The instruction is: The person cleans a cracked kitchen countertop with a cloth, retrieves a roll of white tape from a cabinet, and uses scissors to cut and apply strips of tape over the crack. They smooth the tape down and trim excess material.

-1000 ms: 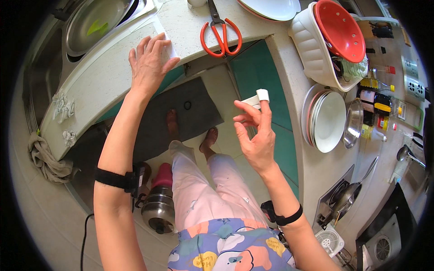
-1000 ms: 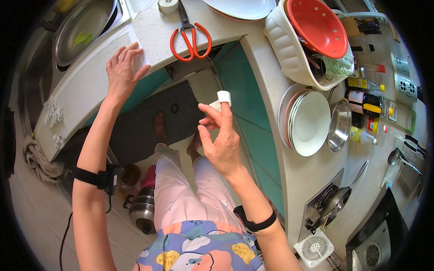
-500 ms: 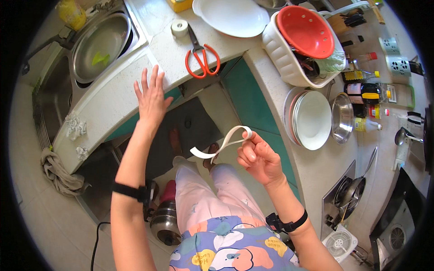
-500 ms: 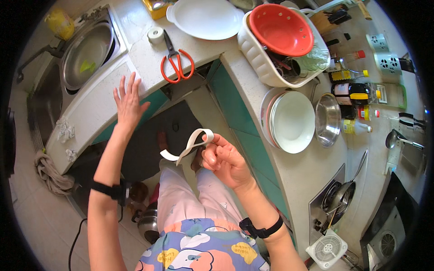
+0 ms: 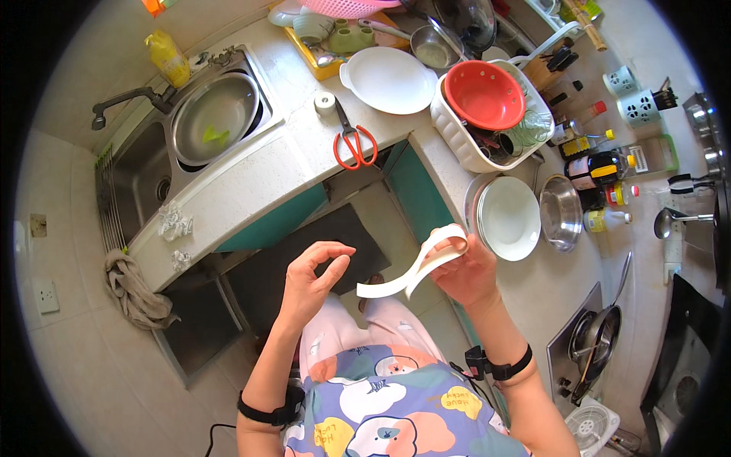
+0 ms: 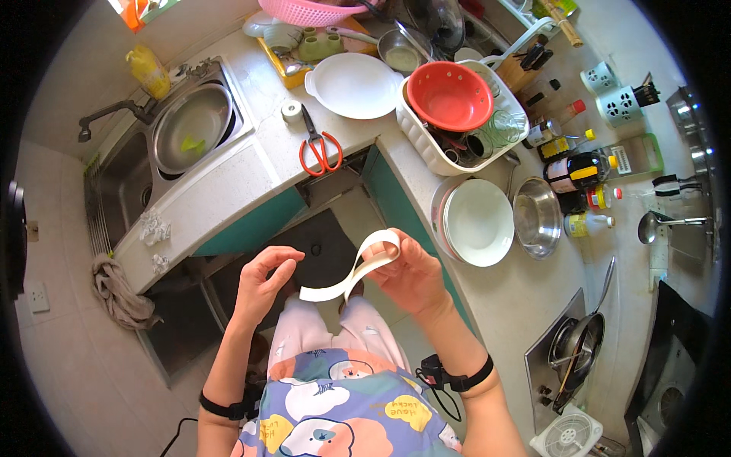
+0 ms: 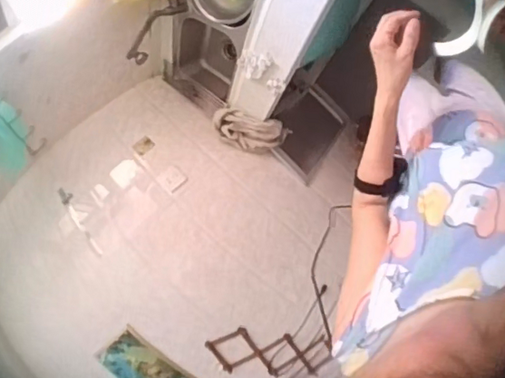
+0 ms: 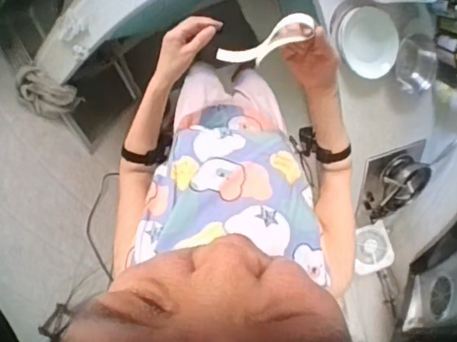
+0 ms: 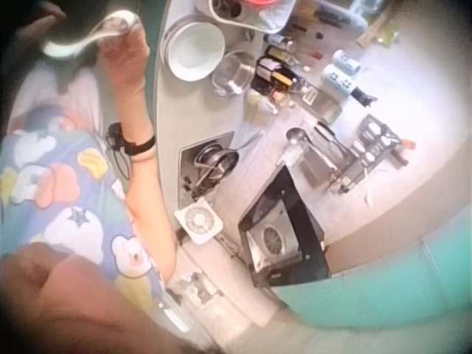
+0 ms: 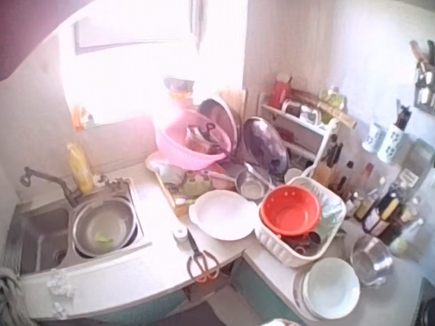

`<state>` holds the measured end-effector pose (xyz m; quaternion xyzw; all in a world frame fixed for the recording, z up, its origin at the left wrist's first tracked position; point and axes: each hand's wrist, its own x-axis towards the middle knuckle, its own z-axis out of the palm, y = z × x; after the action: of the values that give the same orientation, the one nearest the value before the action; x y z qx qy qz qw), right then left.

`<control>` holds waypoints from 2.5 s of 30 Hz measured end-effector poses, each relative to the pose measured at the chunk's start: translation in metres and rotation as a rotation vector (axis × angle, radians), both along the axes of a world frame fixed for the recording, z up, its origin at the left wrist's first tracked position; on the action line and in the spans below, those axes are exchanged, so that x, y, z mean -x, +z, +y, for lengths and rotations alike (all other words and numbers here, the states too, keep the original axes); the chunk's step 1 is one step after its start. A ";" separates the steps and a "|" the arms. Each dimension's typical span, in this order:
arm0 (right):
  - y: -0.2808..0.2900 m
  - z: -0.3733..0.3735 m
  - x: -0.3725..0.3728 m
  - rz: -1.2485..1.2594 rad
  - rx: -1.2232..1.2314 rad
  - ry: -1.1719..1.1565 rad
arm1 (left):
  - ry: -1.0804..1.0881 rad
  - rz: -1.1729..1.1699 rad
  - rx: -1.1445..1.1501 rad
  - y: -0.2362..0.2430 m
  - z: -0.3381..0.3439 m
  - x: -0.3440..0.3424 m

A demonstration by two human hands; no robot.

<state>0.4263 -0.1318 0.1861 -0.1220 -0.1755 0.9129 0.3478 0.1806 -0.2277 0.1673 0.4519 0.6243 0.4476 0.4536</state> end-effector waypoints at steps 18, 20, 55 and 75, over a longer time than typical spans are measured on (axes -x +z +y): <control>0.051 0.008 0.063 -0.001 -0.400 0.131 | -0.393 -0.382 0.219 0.032 -0.020 0.044; 0.049 0.006 0.066 0.006 -0.409 0.133 | -0.391 -0.398 0.228 0.032 -0.020 0.044; 0.082 0.004 0.072 -1.265 -2.101 -0.332 | 0.121 0.631 -0.483 0.053 -0.070 0.120; 0.087 -0.081 0.018 -1.680 -2.008 -0.493 | -0.107 0.871 -0.726 0.039 -0.085 0.101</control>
<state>0.4084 -0.2128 0.2727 -0.3650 -0.9012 -0.0499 0.2282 0.0794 -0.3123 0.2065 0.7527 0.5360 0.3823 -0.0079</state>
